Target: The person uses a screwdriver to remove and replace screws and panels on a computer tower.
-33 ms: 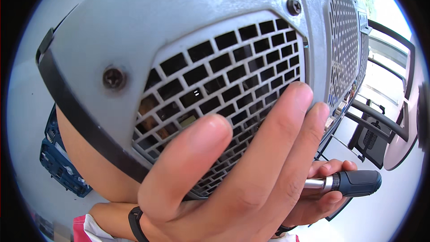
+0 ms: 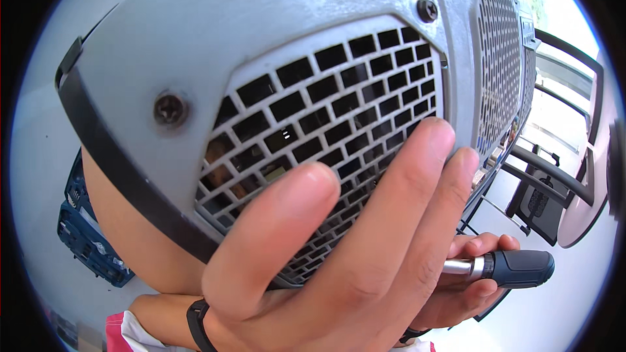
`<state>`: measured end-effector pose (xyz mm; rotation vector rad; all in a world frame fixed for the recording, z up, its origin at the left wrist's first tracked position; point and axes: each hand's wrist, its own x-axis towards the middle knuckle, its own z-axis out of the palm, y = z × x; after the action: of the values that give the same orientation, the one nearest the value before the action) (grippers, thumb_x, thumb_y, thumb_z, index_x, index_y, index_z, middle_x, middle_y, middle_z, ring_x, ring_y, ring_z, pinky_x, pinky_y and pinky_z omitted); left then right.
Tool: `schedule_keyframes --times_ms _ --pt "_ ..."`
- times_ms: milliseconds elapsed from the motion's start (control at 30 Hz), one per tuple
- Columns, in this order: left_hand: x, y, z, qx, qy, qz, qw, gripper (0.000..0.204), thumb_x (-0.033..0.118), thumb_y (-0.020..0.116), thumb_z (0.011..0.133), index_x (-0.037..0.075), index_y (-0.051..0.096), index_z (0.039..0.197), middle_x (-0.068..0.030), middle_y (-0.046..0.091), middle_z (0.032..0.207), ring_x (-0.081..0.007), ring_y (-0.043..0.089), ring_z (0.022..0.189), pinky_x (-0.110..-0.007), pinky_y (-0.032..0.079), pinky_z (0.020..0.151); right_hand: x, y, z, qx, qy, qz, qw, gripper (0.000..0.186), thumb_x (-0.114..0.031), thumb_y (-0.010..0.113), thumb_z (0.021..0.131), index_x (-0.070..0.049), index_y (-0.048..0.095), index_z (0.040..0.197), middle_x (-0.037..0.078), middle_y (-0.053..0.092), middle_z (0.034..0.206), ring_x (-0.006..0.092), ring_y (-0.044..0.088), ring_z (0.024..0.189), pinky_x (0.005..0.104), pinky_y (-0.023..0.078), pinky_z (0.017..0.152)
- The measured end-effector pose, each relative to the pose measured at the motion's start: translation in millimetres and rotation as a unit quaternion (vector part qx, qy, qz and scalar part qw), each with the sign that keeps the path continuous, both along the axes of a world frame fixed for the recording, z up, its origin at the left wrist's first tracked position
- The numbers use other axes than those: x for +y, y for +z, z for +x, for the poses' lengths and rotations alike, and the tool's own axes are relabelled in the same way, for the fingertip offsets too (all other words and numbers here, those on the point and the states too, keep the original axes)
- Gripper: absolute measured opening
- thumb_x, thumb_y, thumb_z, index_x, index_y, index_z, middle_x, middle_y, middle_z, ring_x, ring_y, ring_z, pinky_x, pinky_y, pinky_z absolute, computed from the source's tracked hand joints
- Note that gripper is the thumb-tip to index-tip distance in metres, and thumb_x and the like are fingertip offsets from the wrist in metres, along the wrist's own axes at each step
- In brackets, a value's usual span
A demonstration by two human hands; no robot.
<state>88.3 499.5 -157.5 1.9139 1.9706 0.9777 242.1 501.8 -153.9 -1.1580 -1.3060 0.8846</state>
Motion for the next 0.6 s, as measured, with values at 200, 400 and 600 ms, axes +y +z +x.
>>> schedule_keyframes --times_ms 200,400,600 --pt "-0.1 -0.7 -6.0 -0.004 -0.014 -0.020 1.000 0.019 0.030 0.072 0.083 0.024 0.079 0.099 0.0069 0.073 0.128 -0.0247 0.059 0.131 -0.052 0.020 0.121 -12.0 9.3 -14.7 -0.120 -0.042 0.040 0.991 0.070 -0.031 0.080 0.092 0.000 0.039 0.140 0.014 0.059 0.102 0.0244 0.068 0.081 0.0366 0.063 0.073" --pt "-13.9 1.3 16.7 -0.099 0.081 -0.031 0.991 0.012 0.022 0.068 0.085 0.021 0.078 0.093 0.0086 0.076 0.118 -0.0239 0.063 0.125 -0.049 0.028 0.117 3.5 17.7 18.7 -0.176 0.124 0.072 0.974 0.061 -0.011 0.085 0.084 -0.002 0.041 0.125 0.018 0.063 0.097 0.0335 0.073 0.084 0.0424 0.065 0.080" --pt "-27.4 5.9 17.9 -0.096 0.055 -0.013 0.994 0.012 0.019 0.069 0.084 0.019 0.078 0.093 0.0078 0.076 0.118 -0.0245 0.062 0.125 -0.049 0.030 0.116 -2.3 13.1 9.4 -0.211 0.001 0.036 0.977 0.050 -0.008 0.082 0.080 -0.010 0.035 0.095 0.011 0.065 0.072 0.0181 0.062 0.062 0.0277 0.048 0.060"
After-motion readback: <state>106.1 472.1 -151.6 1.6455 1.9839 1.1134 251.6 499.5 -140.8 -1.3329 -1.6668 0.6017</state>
